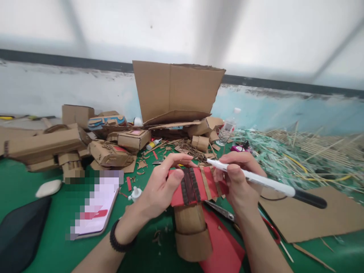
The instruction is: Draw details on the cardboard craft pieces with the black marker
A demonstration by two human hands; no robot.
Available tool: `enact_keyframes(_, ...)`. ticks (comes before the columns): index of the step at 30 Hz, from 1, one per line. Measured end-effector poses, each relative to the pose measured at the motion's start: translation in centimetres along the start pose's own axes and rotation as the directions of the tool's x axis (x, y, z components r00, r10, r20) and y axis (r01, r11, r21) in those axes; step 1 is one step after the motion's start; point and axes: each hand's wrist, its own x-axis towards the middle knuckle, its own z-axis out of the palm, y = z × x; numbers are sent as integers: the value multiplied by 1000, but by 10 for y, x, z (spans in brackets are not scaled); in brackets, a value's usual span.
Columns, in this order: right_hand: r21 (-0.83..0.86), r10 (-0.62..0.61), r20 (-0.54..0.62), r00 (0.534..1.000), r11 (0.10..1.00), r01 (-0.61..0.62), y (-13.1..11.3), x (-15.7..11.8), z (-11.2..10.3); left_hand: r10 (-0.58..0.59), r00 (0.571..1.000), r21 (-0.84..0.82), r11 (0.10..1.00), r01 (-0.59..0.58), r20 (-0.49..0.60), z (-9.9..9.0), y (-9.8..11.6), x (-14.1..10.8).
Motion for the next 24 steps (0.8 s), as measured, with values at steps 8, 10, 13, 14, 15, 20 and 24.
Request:
enact_keyframes(8, -53, -54, -17, 998, 997, 53, 4, 9, -3, 12, 1000, 138, 990, -16, 29, 0, 4, 3)
enact_keyframes(10, -142, -62, -13, 998, 988, 59, 2, 9, -2, 28, 999, 122, 992, -31, 24, 0, 2, 4)
enact_keyframes(13, -196, -71, -9, 997, 978, 68, -1, 7, 3, 54, 998, 77, 995, -56, 28, -1, -6, 4)
enact_keyframes(14, -183, -64, -20, 998, 981, 60, -2, 6, 4, 49, 998, 47, 998, -50, 25, -1, -9, 3)
enact_keyframes(15, -165, -57, -41, 998, 985, 49, -2, 5, 6, 45, 999, 16, 999, -45, 21, -2, -13, 3)
enact_keyframes(20, -228, -82, -141, 987, 972, 48, -2, 4, 12, 44, 999, -145, 988, -44, -6, 4, -20, 3)
enact_keyframes(24, -326, -107, -160, 981, 944, 49, -5, 3, 13, 5, 1000, -285, 959, -13, -27, 12, -19, 5)
